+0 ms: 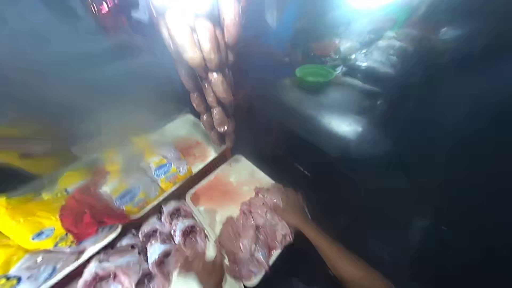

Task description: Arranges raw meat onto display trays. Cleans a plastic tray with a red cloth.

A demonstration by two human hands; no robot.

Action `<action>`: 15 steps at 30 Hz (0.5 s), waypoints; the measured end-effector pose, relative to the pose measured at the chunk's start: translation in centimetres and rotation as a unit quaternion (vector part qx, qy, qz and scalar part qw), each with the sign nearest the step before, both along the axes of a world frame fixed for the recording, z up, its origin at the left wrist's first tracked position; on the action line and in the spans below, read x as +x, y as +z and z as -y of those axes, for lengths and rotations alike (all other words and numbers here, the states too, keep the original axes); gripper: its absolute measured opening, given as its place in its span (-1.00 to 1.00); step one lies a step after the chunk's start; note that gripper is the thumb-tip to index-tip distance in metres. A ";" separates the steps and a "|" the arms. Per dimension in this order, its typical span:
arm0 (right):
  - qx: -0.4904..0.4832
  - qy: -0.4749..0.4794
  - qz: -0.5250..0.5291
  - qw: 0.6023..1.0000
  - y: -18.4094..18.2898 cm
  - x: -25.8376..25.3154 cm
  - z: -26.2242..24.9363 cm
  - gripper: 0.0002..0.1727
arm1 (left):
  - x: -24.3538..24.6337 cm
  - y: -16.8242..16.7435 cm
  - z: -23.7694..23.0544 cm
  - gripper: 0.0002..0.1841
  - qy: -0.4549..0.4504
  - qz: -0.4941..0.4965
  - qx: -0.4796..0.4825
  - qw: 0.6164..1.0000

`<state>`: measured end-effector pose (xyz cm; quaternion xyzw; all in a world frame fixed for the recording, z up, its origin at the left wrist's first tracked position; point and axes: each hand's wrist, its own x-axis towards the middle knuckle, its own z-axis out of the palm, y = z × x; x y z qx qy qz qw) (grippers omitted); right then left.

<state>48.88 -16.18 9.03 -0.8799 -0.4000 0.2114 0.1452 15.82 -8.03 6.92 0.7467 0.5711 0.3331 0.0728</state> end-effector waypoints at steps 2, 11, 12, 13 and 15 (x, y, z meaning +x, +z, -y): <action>-0.007 0.017 -0.014 1.000 1.8 0.2 -0.4 -0.07 | 6.2 1.3 0.6 -0.12 -0.152 -0.073 -0.079 0.982; 0.015 -0.222 -0.115 0.968 -1.7 -0.6 7.4 -0.16 | 12.0 0.6 4.5 -0.06 -0.255 -0.184 -0.172 0.934; 0.031 -0.219 -0.100 0.970 -1.5 -0.8 7.1 -0.20 | 13.1 1.6 4.6 -0.16 -0.289 -0.197 -0.164 0.922; 0.052 -0.216 -0.085 0.971 -0.9 -1.0 6.6 -0.25 | 14.2 2.4 4.5 -0.25 -0.326 -0.216 -0.154 0.907; 0.068 -0.227 -0.087 0.968 0.1 -1.6 6.0 -0.30 | 16.0 2.5 4.5 -0.35 -0.397 -0.240 -0.140 0.875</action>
